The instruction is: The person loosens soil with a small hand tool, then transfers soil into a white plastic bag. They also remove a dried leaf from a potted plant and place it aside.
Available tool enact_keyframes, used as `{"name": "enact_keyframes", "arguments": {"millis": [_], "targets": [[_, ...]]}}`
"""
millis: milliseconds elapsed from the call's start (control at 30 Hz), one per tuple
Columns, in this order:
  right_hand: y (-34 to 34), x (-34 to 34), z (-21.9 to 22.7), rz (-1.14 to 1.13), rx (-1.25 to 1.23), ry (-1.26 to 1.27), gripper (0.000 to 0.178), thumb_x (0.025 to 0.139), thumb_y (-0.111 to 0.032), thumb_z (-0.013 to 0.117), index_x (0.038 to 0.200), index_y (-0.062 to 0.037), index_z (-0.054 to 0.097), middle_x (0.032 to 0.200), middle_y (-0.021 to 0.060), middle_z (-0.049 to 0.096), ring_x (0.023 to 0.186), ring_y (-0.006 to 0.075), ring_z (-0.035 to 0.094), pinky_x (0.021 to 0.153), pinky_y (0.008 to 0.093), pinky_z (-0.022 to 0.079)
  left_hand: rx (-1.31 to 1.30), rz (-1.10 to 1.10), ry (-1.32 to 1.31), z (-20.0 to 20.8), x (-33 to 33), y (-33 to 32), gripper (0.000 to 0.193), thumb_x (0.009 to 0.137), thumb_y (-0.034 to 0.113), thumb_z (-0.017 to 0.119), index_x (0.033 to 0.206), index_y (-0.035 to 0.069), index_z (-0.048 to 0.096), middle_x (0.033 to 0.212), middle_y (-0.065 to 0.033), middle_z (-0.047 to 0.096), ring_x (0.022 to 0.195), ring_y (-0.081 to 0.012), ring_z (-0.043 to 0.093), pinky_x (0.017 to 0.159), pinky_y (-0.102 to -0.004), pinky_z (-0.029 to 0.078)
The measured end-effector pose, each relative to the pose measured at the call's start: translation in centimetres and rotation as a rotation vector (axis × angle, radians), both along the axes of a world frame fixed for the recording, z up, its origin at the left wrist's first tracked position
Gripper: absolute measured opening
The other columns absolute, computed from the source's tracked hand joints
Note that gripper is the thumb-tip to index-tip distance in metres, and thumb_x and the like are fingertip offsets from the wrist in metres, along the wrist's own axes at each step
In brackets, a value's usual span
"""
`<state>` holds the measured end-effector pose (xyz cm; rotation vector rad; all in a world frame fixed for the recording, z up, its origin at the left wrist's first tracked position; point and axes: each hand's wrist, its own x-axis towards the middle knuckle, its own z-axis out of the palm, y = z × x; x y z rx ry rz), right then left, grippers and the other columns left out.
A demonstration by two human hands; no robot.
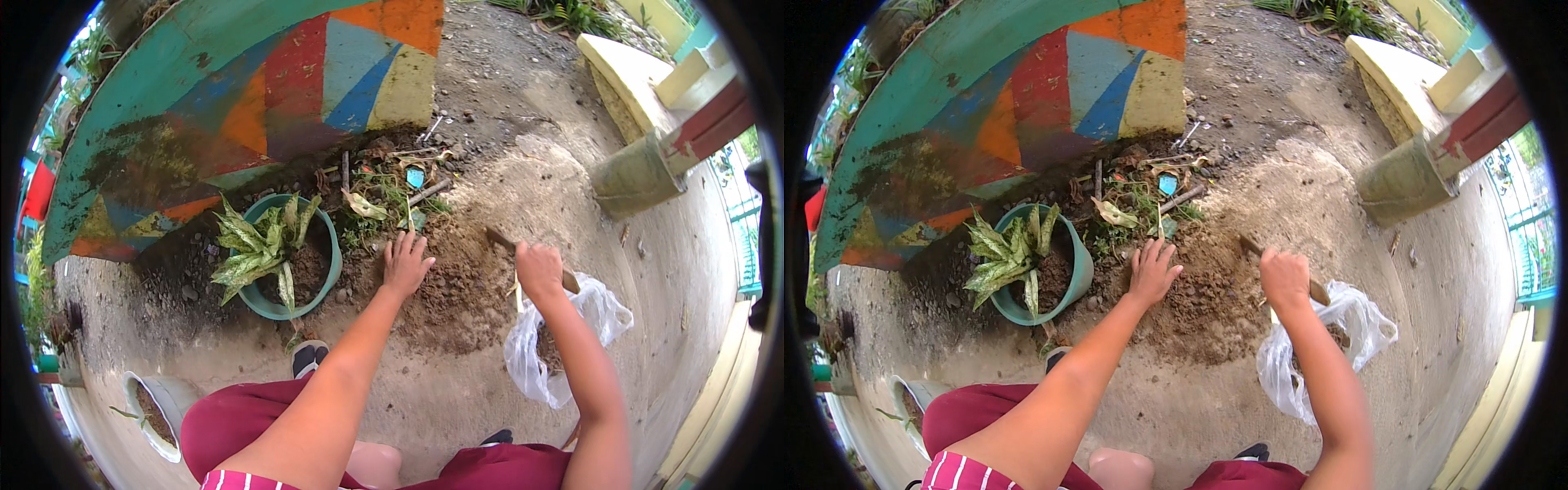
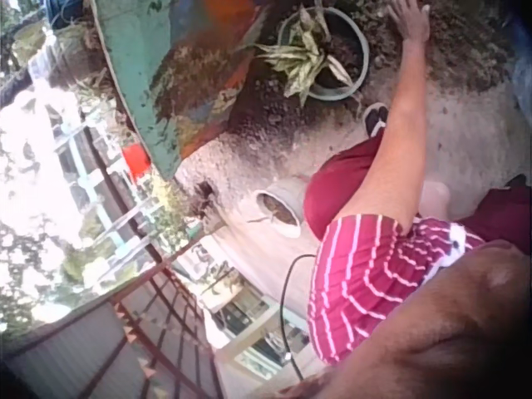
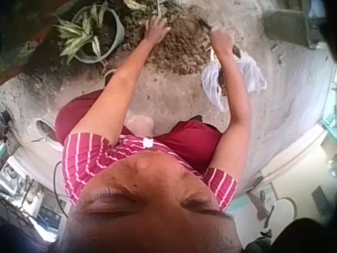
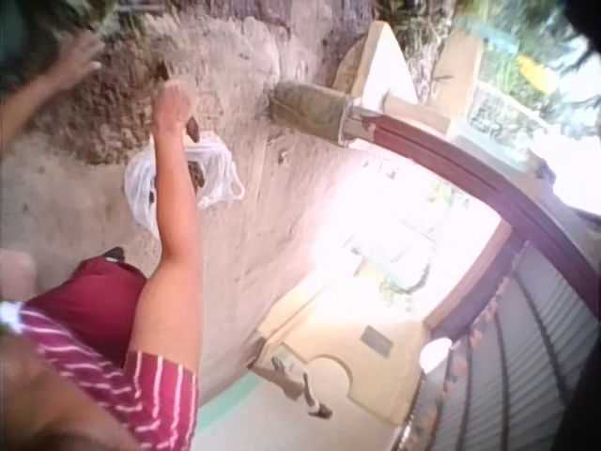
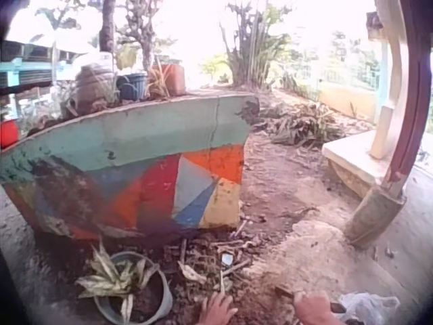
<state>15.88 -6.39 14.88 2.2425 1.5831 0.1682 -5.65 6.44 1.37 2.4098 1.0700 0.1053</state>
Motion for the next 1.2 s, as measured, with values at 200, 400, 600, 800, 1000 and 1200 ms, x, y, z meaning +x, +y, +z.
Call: {"name": "enact_keyframes", "arguments": {"millis": [200, 400, 600, 800, 1000, 1200], "targets": [[4.0, -2.3, 4.3, 0.061, -0.064, 0.188, 0.009, 0.079, -0.010, 0.055, 0.076, -0.0115, 0.062, 0.070, 0.0061, 0.066, 0.066, 0.0214, 0.065, 0.059, 0.0330, 0.044, 0.033, -0.126, -0.034, 0.0, 2.5, 4.2, 0.037, 0.090, 0.021, 0.055, 0.127, 0.016, 0.050, 0.141, -0.0113, 0.032, 0.129, -0.0289, 0.031, 0.103, -0.0510, 0.020], [4.4, -2.7, -0.9, 0.126, -0.049, -0.117, 0.004, 0.079, -0.011, 0.056, 0.075, -0.0113, 0.058, 0.069, 0.0061, 0.063, 0.063, 0.0178, 0.061, 0.060, 0.0320, 0.042, -0.182, -0.307, 0.198, 1.6, 7.2, 6.2, 0.040, 0.092, 0.015, 0.050, 0.130, 0.025, 0.048, 0.147, -0.0075, 0.025, 0.134, -0.0294, 0.022, 0.107, -0.0521, 0.017], [3.0, -2.4, 1.5, 0.256, -0.076, 0.095, 0.007, 0.081, -0.008, 0.055, 0.079, -0.0104, 0.062, 0.068, 0.0036, 0.065, 0.059, 0.0126, 0.060, 0.060, 0.0322, 0.041, -0.110, -0.042, 0.502, 1.3, 7.1, 6.9, 0.053, 0.085, 0.008, 0.055, 0.135, 0.016, 0.040, 0.147, -0.0025, 0.025, 0.136, -0.0285, 0.019, 0.108, -0.0578, 0.013], [-0.3, 0.9, 3.1, 0.096, 0.008, 0.134, 0.009, 0.079, -0.008, 0.055, 0.078, -0.0132, 0.062, 0.068, 0.0052, 0.065, 0.062, 0.0164, 0.063, 0.061, 0.0334, 0.041, 0.023, -0.060, 0.395, 3.0, 5.2, 6.2, 0.036, 0.091, 0.014, 0.050, 0.127, 0.012, 0.048, 0.146, -0.0125, 0.025, 0.134, -0.0281, 0.021, 0.105, -0.0548, 0.014], [-2.3, -2.6, 0.9, 0.227, 0.009, -0.019, 0.009, 0.080, -0.012, 0.053, 0.075, -0.0098, 0.061, 0.067, 0.0037, 0.065, 0.064, 0.0170, 0.063, 0.061, 0.0335, 0.040, 0.088, -0.199, 0.125, -2.1, 3.6, -0.9, 0.042, 0.094, 0.026, 0.046, 0.130, 0.004, 0.041, 0.144, -0.0157, 0.028, 0.136, -0.0317, 0.021, 0.111, -0.0442, 0.018], [-4.1, -1.6, 6.0, 0.062, -0.039, 0.300, 0.008, 0.073, -0.018, 0.062, 0.076, -0.0102, 0.064, 0.068, 0.0100, 0.065, 0.064, 0.0244, 0.064, 0.063, 0.0377, 0.044, -0.010, -0.110, -0.034, -0.6, 3.8, -4.8, 0.023, 0.095, 0.019, 0.045, 0.104, 0.005, 0.060, 0.107, -0.0104, 0.057, 0.101, -0.0284, 0.051, 0.089, -0.0439, 0.041]]}}
